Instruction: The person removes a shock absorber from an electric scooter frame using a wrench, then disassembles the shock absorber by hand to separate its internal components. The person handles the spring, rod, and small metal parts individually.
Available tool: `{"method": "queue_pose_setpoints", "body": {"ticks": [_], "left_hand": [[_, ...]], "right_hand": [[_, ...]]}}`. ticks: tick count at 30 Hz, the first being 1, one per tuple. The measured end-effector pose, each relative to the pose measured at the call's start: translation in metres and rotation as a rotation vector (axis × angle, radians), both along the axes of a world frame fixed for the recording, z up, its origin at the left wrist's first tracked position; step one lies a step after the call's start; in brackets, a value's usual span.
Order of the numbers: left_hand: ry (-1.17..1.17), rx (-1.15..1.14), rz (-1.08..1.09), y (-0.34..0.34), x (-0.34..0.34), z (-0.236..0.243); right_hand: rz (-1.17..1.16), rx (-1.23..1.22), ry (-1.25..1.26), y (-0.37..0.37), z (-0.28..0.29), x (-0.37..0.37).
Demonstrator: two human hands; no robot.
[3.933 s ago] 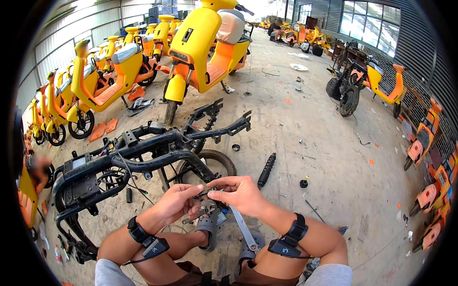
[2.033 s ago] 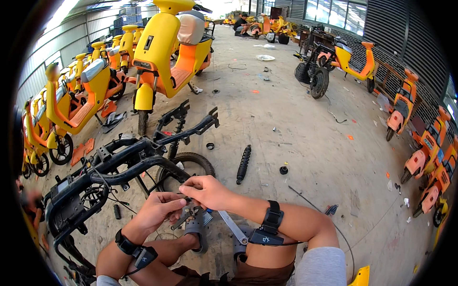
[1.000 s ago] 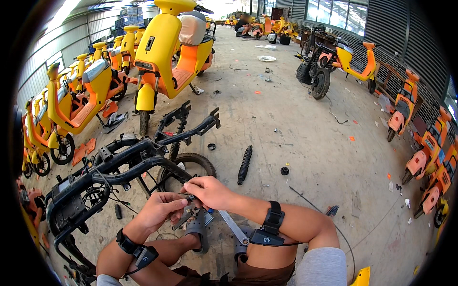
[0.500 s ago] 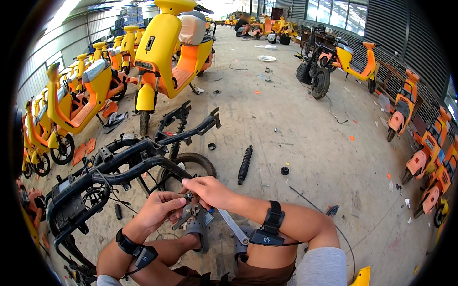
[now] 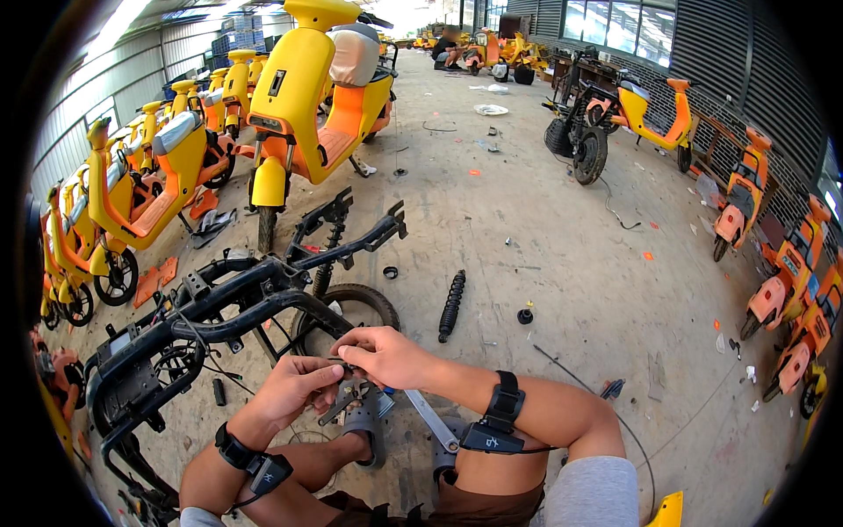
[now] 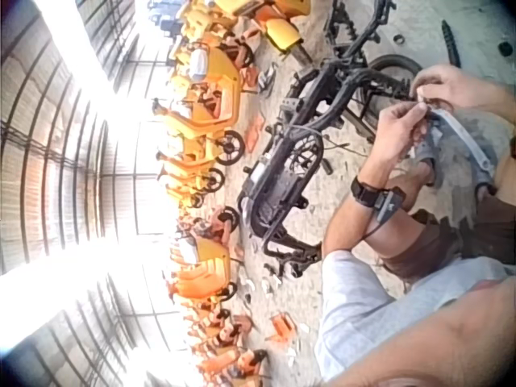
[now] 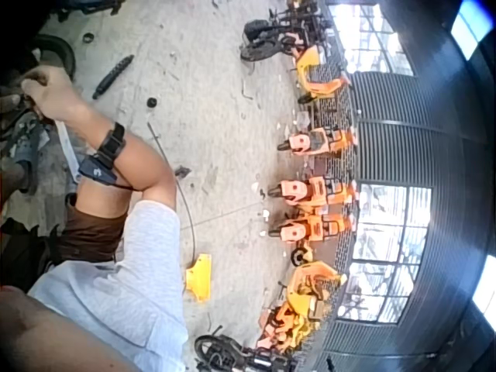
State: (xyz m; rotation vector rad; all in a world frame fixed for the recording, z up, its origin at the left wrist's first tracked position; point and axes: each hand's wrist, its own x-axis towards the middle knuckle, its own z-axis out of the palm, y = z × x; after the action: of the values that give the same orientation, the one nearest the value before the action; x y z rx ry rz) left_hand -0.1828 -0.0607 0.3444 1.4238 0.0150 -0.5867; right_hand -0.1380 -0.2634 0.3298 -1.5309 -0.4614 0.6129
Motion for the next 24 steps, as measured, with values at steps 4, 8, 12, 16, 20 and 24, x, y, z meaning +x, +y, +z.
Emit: {"method": "queue_pose_setpoints", "body": {"ticks": [4,8,12,16,20,24], "left_hand": [[-0.004,-0.007,-0.004,-0.0002,-0.0004,-0.0007],[0.0,-0.018,-0.004,-0.0019,-0.0001,-0.0015],[-0.002,-0.009,0.004,-0.0023,0.0011,-0.0033],[0.035,0.004,0.052,-0.0039,0.0017,-0.0014],[0.057,0.002,0.076,-0.0073,-0.0003,0.0029],[0.031,0.024,0.037,-0.0049,0.0014,-0.0037]], "right_hand": [[0.009,0.001,0.015,0.0013,-0.0019,0.0003],[0.002,-0.002,0.019,0.0004,-0.0038,0.0011],[-0.007,-0.011,0.0,-0.0006,-0.0045,0.0015],[-0.015,-0.008,-0.023,0.0004,0.0001,-0.0014],[-0.001,-0.001,-0.051,0.0014,0.0034,-0.0051],[0.03,-0.089,-0.019,-0.0022,-0.001,-0.0002]]}}
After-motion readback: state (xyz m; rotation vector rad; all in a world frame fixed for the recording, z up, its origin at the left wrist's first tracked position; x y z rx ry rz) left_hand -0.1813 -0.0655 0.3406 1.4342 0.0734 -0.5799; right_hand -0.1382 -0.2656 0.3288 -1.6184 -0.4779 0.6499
